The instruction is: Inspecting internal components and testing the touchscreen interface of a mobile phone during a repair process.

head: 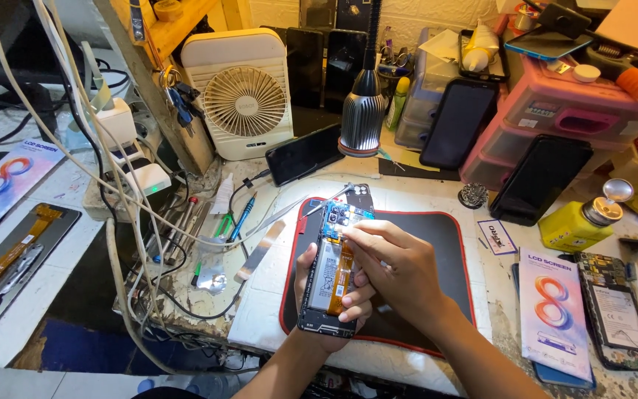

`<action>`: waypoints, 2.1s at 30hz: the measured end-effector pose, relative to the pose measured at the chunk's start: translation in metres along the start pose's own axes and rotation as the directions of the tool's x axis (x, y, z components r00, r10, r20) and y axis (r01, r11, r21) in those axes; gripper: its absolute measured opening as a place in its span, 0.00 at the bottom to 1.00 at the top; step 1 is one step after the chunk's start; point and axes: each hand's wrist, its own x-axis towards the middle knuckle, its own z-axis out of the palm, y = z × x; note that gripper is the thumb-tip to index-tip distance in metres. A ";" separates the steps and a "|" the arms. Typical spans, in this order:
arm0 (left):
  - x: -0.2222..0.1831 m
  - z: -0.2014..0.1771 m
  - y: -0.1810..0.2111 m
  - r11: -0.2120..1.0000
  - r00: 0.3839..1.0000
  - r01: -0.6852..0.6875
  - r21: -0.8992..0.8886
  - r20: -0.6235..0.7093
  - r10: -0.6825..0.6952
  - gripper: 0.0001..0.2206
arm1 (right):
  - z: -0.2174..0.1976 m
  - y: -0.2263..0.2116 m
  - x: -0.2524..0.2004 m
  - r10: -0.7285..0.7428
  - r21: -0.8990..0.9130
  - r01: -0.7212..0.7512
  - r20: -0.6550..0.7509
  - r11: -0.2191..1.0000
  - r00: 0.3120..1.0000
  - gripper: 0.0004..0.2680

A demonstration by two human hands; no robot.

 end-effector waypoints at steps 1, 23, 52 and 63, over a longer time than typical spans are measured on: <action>0.000 0.000 0.000 1.000 1.000 0.001 0.000 0.000 -0.001 0.32 | 0.000 0.000 0.000 0.001 -0.001 -0.001 0.000 1.000 1.000 0.06; 0.001 0.005 -0.002 0.999 0.999 0.009 0.031 -0.044 -0.008 0.31 | -0.001 0.002 0.000 -0.024 -0.027 0.024 -0.004 0.999 1.000 0.05; 0.002 0.012 -0.006 1.000 0.999 0.029 0.001 0.024 -0.029 0.31 | -0.010 -0.006 -0.002 0.025 0.073 -0.024 -0.017 0.997 1.000 0.05; 0.013 0.068 -0.048 -0.583 0.633 0.202 0.787 0.350 0.691 0.42 | -0.030 0.028 -0.012 0.745 0.813 -0.558 0.268 0.164 0.610 0.03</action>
